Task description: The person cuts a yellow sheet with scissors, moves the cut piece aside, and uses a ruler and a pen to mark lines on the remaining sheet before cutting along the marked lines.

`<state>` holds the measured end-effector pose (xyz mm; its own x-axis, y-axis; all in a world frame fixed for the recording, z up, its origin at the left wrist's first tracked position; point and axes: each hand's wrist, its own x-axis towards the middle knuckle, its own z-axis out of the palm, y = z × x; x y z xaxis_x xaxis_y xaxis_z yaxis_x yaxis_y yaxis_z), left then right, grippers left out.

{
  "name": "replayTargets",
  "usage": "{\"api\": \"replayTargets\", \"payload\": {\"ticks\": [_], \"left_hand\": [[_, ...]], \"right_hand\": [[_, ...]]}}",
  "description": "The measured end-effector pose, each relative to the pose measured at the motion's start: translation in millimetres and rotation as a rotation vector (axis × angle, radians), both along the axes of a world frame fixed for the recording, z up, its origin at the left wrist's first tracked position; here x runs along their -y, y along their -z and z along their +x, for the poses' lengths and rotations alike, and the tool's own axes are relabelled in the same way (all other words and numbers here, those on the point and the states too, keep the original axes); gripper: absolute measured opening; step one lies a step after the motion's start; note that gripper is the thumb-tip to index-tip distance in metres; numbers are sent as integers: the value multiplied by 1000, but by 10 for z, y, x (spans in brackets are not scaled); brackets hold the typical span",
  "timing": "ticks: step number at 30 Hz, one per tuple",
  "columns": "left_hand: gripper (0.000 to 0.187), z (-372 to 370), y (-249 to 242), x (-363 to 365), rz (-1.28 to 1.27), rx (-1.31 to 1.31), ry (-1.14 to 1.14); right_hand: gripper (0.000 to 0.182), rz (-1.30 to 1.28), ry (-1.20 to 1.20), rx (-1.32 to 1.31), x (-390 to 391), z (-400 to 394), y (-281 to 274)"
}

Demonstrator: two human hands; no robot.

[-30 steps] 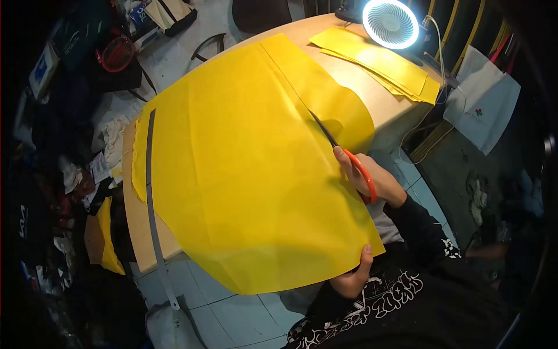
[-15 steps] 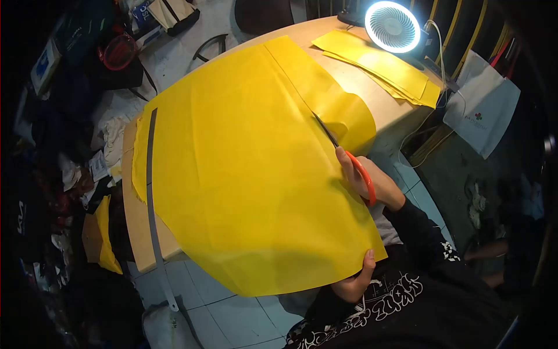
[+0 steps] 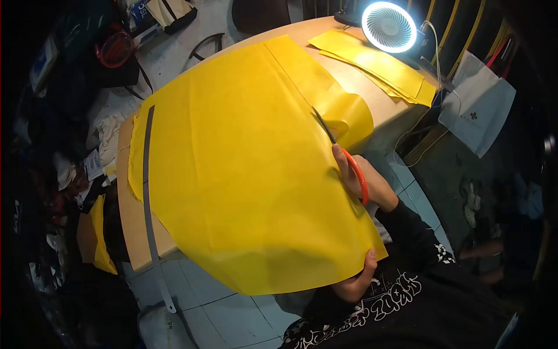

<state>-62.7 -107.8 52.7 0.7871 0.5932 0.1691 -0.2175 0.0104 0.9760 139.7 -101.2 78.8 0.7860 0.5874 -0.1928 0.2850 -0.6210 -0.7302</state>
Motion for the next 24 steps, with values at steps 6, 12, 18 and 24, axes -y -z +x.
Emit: {"api": "replayTargets", "payload": {"ticks": [6, 12, 18, 24], "left_hand": [[18, -26, 33, 34, -30, -21, 11], [16, -24, 48, 19, -9, 26, 1], [12, -40, 92, 25, 97, 14, -4], [9, -52, 43, 18, 135, 29, -2]], "right_hand": [[77, 185, -1, 113, -24, -12, 123], [78, 158, 20, 117, -36, -27, 101], [79, 119, 21, 65, 2, 55, 103], [78, 137, 18, 100, 11, 75, 98]]}}
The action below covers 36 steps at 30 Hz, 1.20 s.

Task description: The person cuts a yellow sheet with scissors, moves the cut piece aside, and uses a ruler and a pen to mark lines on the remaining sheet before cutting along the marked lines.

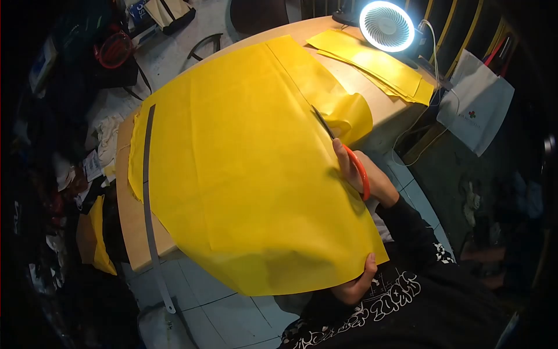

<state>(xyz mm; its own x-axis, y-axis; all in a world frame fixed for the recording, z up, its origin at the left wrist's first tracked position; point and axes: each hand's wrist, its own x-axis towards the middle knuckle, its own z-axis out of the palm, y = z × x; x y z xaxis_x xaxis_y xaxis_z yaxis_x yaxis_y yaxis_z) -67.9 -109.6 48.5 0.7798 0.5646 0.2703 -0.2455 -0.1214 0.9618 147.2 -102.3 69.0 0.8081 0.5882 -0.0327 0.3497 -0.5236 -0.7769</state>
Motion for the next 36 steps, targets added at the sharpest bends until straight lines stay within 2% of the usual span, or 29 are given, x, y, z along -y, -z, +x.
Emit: {"api": "replayTargets", "payload": {"ticks": [5, 9, 12, 18, 29, 36], "left_hand": [[9, -34, -63, -35, 63, 22, 28], [8, -64, 1, -8, 7, 44, 65], [7, -78, -30, -45, 27, 57, 93], [6, -141, -74, -58, 53, 35, 129], [8, -209, -219, -24, 66, 75, 120], [10, -281, -273, -23, 59, 82, 149]], "right_hand": [[79, -15, -11, 12, 3, 21, 11], [80, -64, 16, 6, -5, -16, -104], [71, -154, -17, -68, 15, 13, -157], [77, -28, 3, -4, -9, 26, -45], [76, 38, 27, 25, -55, 42, 71], [72, -31, 24, -110, -55, 18, -76]]}}
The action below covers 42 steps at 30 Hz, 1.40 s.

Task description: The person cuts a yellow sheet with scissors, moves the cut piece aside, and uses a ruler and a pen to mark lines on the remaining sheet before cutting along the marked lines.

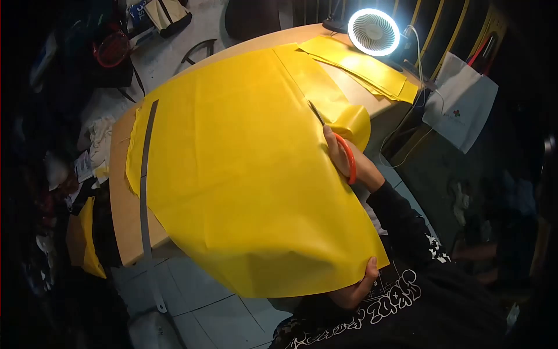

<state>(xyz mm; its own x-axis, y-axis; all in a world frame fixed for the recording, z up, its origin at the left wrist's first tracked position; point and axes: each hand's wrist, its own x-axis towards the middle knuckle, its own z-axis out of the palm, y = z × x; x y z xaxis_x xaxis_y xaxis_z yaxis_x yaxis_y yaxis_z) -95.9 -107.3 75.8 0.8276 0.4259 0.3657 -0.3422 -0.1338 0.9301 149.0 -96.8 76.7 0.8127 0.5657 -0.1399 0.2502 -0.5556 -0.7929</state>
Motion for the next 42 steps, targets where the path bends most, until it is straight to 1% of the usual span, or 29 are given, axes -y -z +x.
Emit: {"api": "replayTargets", "payload": {"ticks": [2, 6, 8, 11, 14, 17, 21, 24, 26, 29, 32, 34, 36, 38, 40, 42], "left_hand": [[10, -21, -12, 15, -19, -14, 2], [8, -39, 45, 31, 43, 41, -30], [7, -49, 59, 38, 42, 57, -39], [6, -69, 116, 68, 110, 55, -92], [6, -66, 111, 68, 28, 65, -54], [6, -107, 64, 48, 45, -30, -29], [5, -129, 82, 40, 48, -13, 1], [5, -146, 74, 13, 47, -14, 52], [5, -160, 102, 23, 19, -14, 62], [5, -170, 20, 19, 2, -49, 46], [6, -193, 79, 37, 11, -16, 32], [6, -205, 71, 29, -8, -41, 70], [6, -222, 56, 31, -20, -48, 85], [6, -236, 37, 42, -22, -37, 79], [6, -253, 34, 36, 5, -16, 78], [6, -275, 27, 36, 10, -22, 86]], "right_hand": [[73, 8, 8, 11, 1, 40, 68], [74, -17, 27, -14, 7, -10, -40], [74, 0, 14, 3, 13, 29, -12], [75, -15, 12, 16, 15, 32, -33], [78, -2, 4, 69, 28, 47, 4], [81, 4, -14, 81, 30, 134, 105], [83, -15, -36, 45, 57, 194, 136], [82, 36, -31, 81, 50, 166, 135], [82, 37, -38, 50, 56, 170, 142], [82, 78, -41, 31, 65, 184, 160], [83, 139, -40, 46, 44, 167, 183], [84, 161, -36, 40, 40, 151, 195], [86, 165, -33, 11, 38, 156, 199], [89, 113, -37, -69, 50, 200, 214], [86, 100, -36, -81, 50, 186, 190], [80, 124, -35, -27, 29, 134, 143]]}}
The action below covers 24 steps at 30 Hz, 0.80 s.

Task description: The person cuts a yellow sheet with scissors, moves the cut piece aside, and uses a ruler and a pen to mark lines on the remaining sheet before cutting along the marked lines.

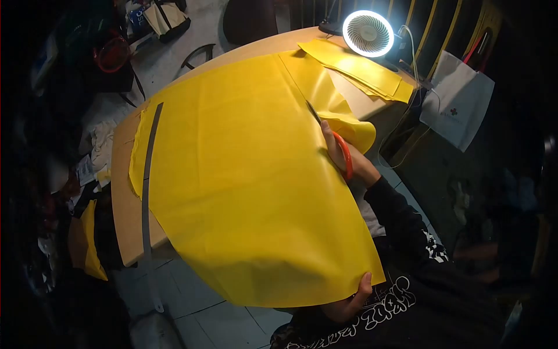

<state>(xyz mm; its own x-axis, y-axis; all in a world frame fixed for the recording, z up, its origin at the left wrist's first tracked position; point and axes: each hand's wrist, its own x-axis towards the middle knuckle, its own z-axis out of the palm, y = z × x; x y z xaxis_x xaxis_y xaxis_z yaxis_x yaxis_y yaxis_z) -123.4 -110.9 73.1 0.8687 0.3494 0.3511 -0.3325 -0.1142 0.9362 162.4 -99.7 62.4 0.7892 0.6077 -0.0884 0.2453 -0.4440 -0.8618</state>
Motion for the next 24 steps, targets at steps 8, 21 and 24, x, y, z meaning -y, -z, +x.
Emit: {"api": "replayTargets", "payload": {"ticks": [8, 21, 24], "left_hand": [[8, -47, -56, 44, 10, -40, -11], [9, -60, -48, 24, 27, -30, 9], [9, -41, -81, 12, 43, -27, 13]], "right_hand": [[85, 23, 23, -36, -16, -99, -90], [73, -62, 87, 174, 53, -9, -93], [74, -10, 105, 300, 46, -6, -65]]}}
